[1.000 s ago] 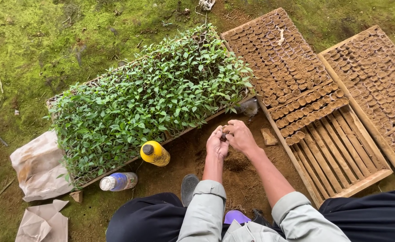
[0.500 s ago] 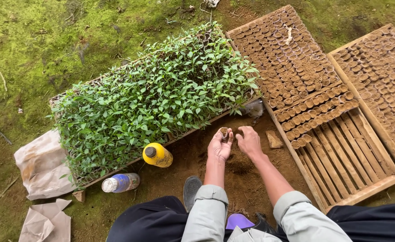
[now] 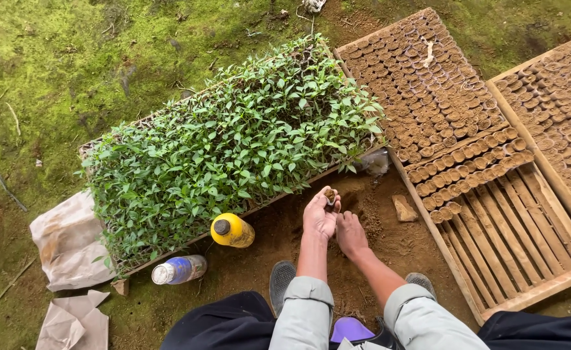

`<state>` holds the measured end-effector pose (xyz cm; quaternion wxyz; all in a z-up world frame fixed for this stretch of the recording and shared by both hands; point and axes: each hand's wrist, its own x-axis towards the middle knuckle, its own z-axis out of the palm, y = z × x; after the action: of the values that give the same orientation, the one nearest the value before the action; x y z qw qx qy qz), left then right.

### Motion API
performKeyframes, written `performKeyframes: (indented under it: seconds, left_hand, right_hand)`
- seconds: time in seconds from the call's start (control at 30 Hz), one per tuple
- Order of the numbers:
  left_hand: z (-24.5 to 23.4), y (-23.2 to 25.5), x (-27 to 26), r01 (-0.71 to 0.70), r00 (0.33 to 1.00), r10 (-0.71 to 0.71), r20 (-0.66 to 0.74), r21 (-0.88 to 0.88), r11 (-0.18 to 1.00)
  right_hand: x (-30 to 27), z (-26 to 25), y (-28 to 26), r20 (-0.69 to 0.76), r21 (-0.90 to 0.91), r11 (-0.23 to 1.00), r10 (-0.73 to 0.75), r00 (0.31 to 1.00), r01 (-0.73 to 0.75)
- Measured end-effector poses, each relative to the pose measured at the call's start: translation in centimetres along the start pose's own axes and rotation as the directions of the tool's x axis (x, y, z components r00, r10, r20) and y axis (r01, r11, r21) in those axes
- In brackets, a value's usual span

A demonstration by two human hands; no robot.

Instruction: The person sits on the ground and repeatedly picks up small biodegradable pots filled with soil. They place a seedling into each pot, press the soil around it, and then place the pot into a wooden tray. The person continues this process for multiple seedlings.

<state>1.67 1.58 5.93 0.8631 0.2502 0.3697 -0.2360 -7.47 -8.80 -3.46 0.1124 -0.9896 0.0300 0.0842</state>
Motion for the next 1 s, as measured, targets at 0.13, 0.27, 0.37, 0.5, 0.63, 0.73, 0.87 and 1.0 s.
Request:
performKeyframes:
  seconds: [0.13, 0.27, 0.37, 0.5, 0.63, 0.73, 0.87, 1.0]
  left_hand:
    - [-0.1, -0.1, 0.2, -0.009, 1.0, 0.009, 0.004, 0.009, 1.0]
    - [-0.8, -0.4, 0.9, -0.032, 0.999, 0.032, -0.002, -0.02, 0.999]
    - [-1.1, -0.7, 1.4, -0.045, 0.999, 0.045, -0.003, -0.033, 0.998]
    - [-1.3, -1.1, 1.8, -0.063, 0.998, 0.062, -0.012, -0.038, 0.997]
    - [-1.1, -1.5, 1.7, -0.079, 0.997, 0.079, -0.009, -0.024, 0.997]
    - [-1.0, -1.7, 1.6, -0.086, 0.996, 0.085, -0.015, -0.04, 0.996]
    - [-0.8, -1.7, 1.2, -0.09, 0.994, 0.088, -0.057, -0.041, 0.995]
    - [-1.1, -1.7, 1.8, -0.089, 0.995, 0.085, -0.057, -0.076, 0.993]
  right_hand:
    - [1.4, 4.3, 4.1, 0.131, 0.36, 0.886, 0.261, 0.956, -0.291]
    - [1.9, -3.8, 2.5, 0.22, 0.751, 0.464, 0.495, 0.841, -0.469]
    - [2.0, -12.3, 0.6, 0.262, 0.931, 0.105, 0.471, 0.842, -0.349]
    - [2.7, -18.9, -1.6, 0.267, 0.956, 0.002, 0.415, 0.87, -0.295]
    - [3.1, -20.8, -3.0, 0.24, 0.965, 0.002, 0.395, 0.887, -0.262]
    - [3.5, -21.0, -3.5, 0.216, 0.965, 0.054, 0.383, 0.898, -0.255]
    - [3.8, -20.2, -3.7, 0.224, 0.958, 0.082, 0.388, 0.894, -0.276]
    - [3.8, -19.7, -3.8, 0.219, 0.953, 0.105, 0.402, 0.889, -0.282]
